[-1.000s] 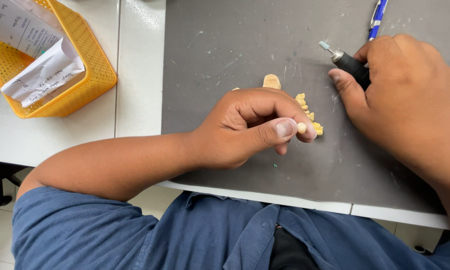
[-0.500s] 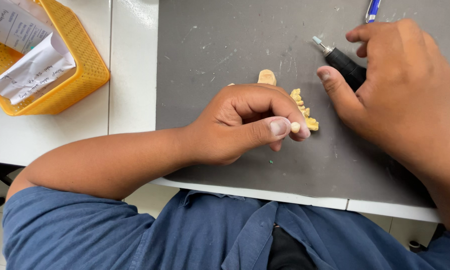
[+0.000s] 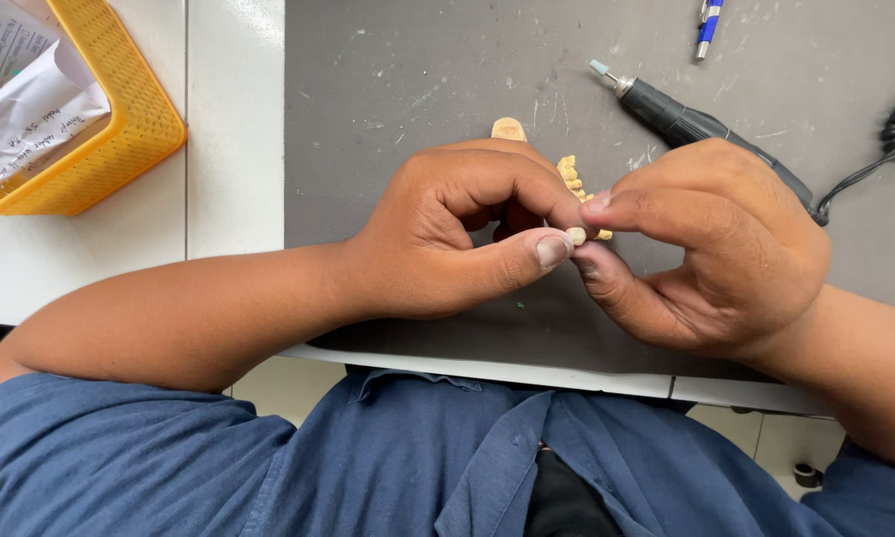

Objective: The person uses a rotary tool to grind a small tooth-shaped object, then places it into a dental mold. They use a red and blue articulating paper to check the bite alignment between the upper and lower molds, repeating the grinding and fitting process.

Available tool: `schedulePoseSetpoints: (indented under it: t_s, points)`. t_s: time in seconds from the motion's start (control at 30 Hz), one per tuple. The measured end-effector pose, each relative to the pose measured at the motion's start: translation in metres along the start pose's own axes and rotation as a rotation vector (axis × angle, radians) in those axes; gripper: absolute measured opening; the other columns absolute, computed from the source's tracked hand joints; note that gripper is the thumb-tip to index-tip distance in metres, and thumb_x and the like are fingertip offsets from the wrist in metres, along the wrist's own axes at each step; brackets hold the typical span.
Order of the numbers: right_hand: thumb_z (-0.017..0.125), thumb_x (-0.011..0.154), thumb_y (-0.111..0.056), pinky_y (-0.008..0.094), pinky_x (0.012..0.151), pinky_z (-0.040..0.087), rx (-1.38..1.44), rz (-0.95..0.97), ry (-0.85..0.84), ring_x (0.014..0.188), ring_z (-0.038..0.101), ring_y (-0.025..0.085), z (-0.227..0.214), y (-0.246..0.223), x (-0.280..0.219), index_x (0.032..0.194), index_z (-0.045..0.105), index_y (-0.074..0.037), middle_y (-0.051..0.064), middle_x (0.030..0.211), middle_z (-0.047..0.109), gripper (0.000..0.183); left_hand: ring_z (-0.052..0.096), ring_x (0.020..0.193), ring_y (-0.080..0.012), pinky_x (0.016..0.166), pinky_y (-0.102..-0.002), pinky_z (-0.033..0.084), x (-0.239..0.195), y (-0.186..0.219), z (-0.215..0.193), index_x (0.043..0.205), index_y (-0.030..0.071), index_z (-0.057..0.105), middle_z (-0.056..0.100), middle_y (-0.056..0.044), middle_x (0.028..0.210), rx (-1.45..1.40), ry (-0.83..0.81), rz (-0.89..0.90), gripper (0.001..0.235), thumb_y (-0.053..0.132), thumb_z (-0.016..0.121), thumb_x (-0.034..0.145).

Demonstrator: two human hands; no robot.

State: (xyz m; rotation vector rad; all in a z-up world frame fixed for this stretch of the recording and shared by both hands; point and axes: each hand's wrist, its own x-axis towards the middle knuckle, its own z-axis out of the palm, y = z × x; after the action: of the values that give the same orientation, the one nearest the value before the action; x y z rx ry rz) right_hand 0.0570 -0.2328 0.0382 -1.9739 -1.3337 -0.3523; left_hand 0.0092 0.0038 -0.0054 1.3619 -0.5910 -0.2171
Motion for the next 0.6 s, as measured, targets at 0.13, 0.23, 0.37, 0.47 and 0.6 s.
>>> schedulePoseSetpoints:
  t_s: [0.13, 0.23, 0.37, 0.47, 0.6]
  points:
    - [0.085, 0.085, -0.005, 0.034, 0.070, 0.055, -0.007, -0.013, 0.006, 0.082, 0.069, 0.027, -0.001, 0.000, 0.001, 0.102, 0.065, 0.001, 0.014, 0.092, 0.069, 0.027, 0.064, 0.092, -0.0031, 0.080, -0.018, 0.052, 0.001, 0.001, 0.002, 0.115, 0.002, 0.071, 0.070, -0.003, 0.108, -0.023, 0.016, -0.016, 0.010, 0.012, 0.068, 0.113]
    - [0.085, 0.085, -0.004, 0.035, 0.069, 0.054, -0.028, -0.041, 0.023, 0.080, 0.068, 0.026, -0.001, 0.002, -0.001, 0.101, 0.066, 0.002, 0.013, 0.091, 0.069, 0.025, 0.064, 0.090, -0.0036, 0.078, -0.018, 0.052, 0.000, 0.000, 0.004, 0.114, 0.002, 0.073, 0.071, -0.003, 0.105, 0.028, 0.034, -0.003, 0.012, 0.012, 0.067, 0.113]
    - [0.085, 0.086, -0.003, 0.035, 0.069, 0.055, -0.039, -0.063, 0.033, 0.078, 0.068, 0.026, 0.000, 0.004, -0.003, 0.100, 0.067, 0.002, 0.013, 0.090, 0.069, 0.023, 0.065, 0.093, -0.0037, 0.081, -0.019, 0.053, 0.000, -0.001, 0.005, 0.116, 0.003, 0.073, 0.071, -0.002, 0.106, 0.036, 0.034, 0.038, 0.014, 0.015, 0.065, 0.117]
    - [0.085, 0.086, -0.004, 0.035, 0.068, 0.054, -0.048, -0.094, 0.043, 0.078, 0.068, 0.026, 0.001, 0.007, -0.003, 0.098, 0.067, 0.002, 0.013, 0.089, 0.069, 0.023, 0.061, 0.084, -0.0028, 0.075, -0.019, 0.051, 0.001, -0.003, 0.006, 0.117, 0.004, 0.073, 0.068, 0.000, 0.096, 0.084, 0.044, -0.001, 0.017, 0.017, 0.063, 0.116]
    - [0.083, 0.087, -0.005, 0.037, 0.067, 0.054, -0.059, -0.143, 0.056, 0.077, 0.068, 0.028, 0.002, 0.016, -0.005, 0.095, 0.066, 0.002, 0.014, 0.088, 0.069, 0.021, 0.056, 0.075, -0.0030, 0.068, -0.019, 0.046, 0.001, -0.003, 0.009, 0.120, 0.005, 0.074, 0.065, 0.001, 0.089, 0.105, 0.060, -0.034, 0.020, 0.020, 0.062, 0.115]
